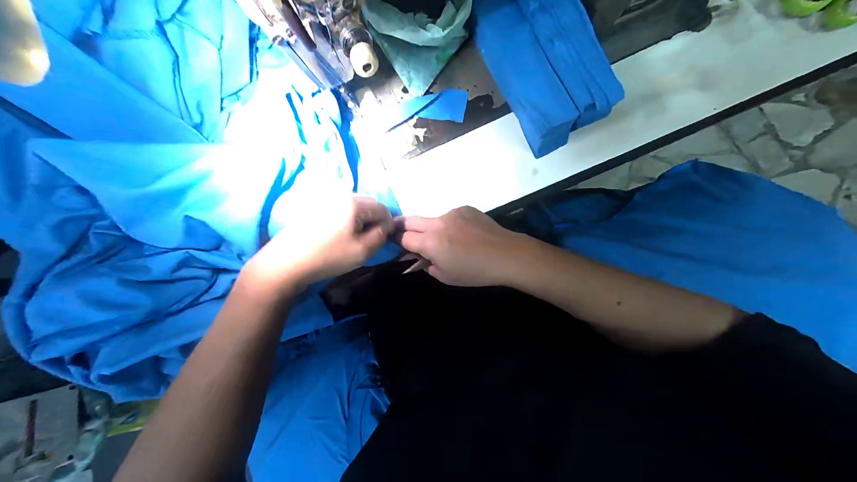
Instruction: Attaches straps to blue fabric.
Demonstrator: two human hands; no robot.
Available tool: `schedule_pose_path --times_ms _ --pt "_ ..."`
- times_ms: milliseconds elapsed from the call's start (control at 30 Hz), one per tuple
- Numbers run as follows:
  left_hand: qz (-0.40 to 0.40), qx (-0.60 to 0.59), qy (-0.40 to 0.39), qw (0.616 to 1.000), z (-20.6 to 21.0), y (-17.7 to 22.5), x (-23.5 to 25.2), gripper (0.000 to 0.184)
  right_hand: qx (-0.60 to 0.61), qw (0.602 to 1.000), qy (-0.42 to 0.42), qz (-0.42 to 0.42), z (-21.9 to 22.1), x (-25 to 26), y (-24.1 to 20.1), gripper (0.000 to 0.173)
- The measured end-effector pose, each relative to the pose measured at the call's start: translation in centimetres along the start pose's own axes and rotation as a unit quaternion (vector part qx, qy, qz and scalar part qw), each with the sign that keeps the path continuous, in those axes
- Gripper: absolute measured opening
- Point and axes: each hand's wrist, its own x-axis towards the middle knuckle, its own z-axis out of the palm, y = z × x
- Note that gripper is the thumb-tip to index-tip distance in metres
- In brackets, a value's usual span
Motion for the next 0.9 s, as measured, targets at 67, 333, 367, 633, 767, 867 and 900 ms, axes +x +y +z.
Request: schedule_pose_path --times_ms 67,333,367,633,767,867,900 --pt "-0.052 0.109 0.02 0.992 -0.4 -0.5 0.1 0.023 -0.015 0.998 0.057 -0.013 1.2 0.2 -0.1 0.003" --pt "-0.236 0.207 -0.028 0.949 0.0 0.9 0.9 0.024 -0.071 0.987 0.14 -0.022 2.7 0.3 0.0 0.011" --pt "-0.165 0.183 0.023 0.969 0.6 0.3 0.5 0.027 -0.073 0.988 0.136 -0.021 2.6 0.2 0.1 0.011" --pt "-0.003 0.16 0.158 0.974 6.1 -1.6 -1.6 0.041 -0.055 0.99 0.129 -0.005 2.4 0.0 0.1 0.007" --pt "0.001 0.153 0.138 0.979 5.2 -1.7 -1.0 0.041 -0.029 0.993 0.106 0.048 1.6 0.4 -0.3 0.007" --pt "-0.007 0.099 0.102 0.99 3.8 -2.2 -0.9 0.037 -0.004 0.996 0.03 0.089 0.4 1.1 -0.7 0.007" --pt "-0.015 0.093 0.1 0.991 3.4 -2.4 -1.1 0.037 -0.002 0.996 0.013 0.092 0.1 1.4 -0.7 0.008"
